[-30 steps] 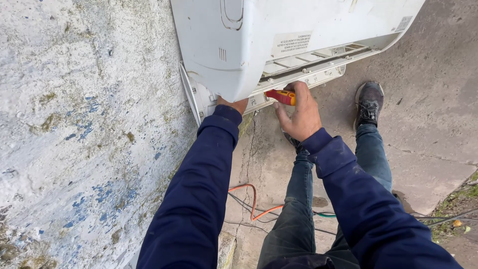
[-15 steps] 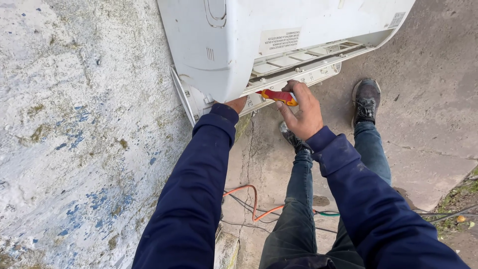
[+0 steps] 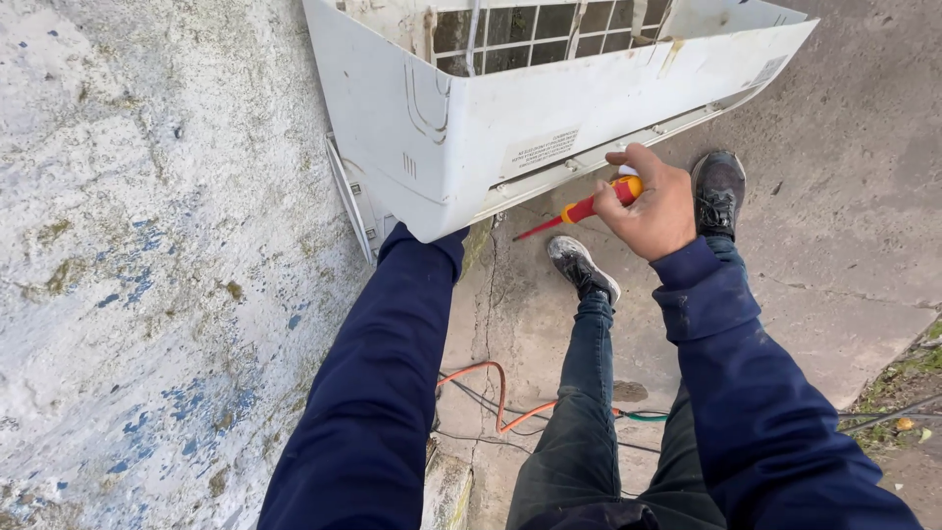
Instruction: The person removes a control panel from an outdoor air conditioning unit using a screwdriver. They then move the unit indoors and place it on a bucket, where they continue to use the screwdriver to manipulate the internal wiring and components.
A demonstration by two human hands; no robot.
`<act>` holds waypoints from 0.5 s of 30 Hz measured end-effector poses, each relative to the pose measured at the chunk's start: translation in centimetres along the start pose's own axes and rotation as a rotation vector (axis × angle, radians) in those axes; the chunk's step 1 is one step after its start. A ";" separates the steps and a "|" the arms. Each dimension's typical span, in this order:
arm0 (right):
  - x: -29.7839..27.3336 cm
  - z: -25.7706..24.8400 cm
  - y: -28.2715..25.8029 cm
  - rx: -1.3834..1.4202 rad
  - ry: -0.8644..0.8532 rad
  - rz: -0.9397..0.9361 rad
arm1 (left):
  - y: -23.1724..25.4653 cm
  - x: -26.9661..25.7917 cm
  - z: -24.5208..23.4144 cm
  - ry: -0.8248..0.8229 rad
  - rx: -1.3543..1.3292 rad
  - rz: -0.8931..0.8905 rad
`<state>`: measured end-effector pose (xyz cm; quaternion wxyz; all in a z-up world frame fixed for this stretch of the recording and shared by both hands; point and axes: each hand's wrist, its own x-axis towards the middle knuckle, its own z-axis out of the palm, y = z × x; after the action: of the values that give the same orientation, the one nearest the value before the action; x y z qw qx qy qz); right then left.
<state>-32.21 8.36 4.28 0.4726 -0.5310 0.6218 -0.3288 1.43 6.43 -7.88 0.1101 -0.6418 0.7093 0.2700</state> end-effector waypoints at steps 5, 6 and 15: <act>0.8 -0.5 -0.6 -0.024 -0.287 0.038 | 1.8 -1.8 -2.2 -0.037 -0.188 -0.054; 0.7 -0.6 -0.5 -0.022 -0.292 0.036 | 2.3 -2.5 -3.2 -0.041 -0.225 -0.072; 4.9 -2.1 -2.5 -0.118 -0.192 -0.318 | 4.7 -9.8 -7.7 -0.064 -0.526 -0.169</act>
<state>-33.30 2.88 6.09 0.4397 -0.6783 0.5004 -0.3102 -0.14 10.89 4.60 -0.0157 -0.6963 0.5551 0.4547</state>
